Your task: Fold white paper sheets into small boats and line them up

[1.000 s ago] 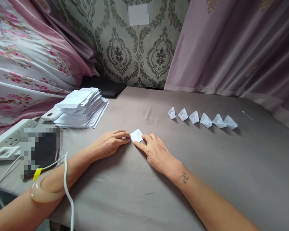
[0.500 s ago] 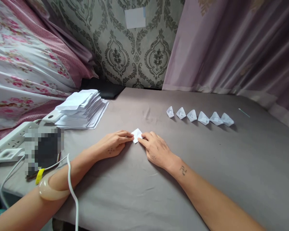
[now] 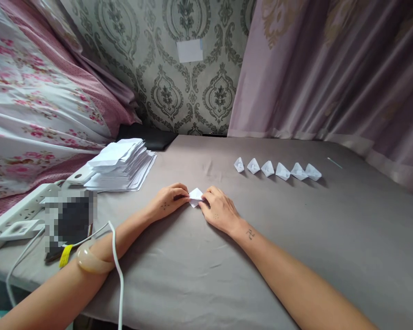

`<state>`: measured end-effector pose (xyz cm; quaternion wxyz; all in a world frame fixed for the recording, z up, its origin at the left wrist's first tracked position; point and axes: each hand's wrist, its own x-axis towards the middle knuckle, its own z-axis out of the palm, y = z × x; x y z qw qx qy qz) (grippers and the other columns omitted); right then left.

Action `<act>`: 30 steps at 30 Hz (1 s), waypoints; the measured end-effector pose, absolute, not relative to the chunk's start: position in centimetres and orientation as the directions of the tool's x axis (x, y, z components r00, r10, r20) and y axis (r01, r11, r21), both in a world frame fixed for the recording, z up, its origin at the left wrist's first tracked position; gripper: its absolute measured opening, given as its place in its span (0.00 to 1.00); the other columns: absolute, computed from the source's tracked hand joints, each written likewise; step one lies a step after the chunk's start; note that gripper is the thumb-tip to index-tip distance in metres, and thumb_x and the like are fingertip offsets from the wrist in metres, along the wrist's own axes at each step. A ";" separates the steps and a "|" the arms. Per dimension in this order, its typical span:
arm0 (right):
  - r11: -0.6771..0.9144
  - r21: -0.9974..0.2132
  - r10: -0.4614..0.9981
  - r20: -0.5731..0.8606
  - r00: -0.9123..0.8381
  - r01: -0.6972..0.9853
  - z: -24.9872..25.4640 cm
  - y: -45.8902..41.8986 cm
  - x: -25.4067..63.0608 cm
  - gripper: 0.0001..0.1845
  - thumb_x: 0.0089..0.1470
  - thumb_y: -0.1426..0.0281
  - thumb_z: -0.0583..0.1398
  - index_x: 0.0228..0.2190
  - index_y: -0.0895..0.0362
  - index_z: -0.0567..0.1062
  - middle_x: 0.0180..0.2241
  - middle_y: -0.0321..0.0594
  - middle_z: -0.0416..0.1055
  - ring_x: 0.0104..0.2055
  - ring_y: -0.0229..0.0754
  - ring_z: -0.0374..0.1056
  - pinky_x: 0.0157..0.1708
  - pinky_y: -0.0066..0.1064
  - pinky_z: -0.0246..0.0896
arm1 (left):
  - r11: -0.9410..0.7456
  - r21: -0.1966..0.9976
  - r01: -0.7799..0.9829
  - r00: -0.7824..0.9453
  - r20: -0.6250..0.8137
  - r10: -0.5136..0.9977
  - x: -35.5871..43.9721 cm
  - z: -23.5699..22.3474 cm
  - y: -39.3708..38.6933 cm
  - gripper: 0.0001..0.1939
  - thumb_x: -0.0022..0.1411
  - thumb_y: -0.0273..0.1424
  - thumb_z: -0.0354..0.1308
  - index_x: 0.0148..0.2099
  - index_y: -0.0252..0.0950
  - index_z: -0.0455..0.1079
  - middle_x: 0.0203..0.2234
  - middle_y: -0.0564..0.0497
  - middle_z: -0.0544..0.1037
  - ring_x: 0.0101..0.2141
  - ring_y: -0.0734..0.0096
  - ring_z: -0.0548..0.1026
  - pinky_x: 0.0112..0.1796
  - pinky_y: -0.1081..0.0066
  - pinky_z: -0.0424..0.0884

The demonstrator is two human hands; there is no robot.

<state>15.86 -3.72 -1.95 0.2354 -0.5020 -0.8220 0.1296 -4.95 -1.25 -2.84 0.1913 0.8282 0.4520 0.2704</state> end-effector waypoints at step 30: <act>0.270 -0.514 0.963 0.138 -0.232 0.814 -2.0 -1.1 14.9 0.11 0.55 0.70 0.53 0.22 0.56 0.65 0.35 0.39 0.65 0.29 0.34 0.65 0.32 0.28 0.58 | -0.353 0.636 0.686 0.256 0.243 0.936 -4.0 -3.5 -0.7 0.08 0.58 0.32 0.54 0.28 0.35 0.66 0.38 0.46 0.69 0.37 0.68 0.71 0.39 0.65 0.70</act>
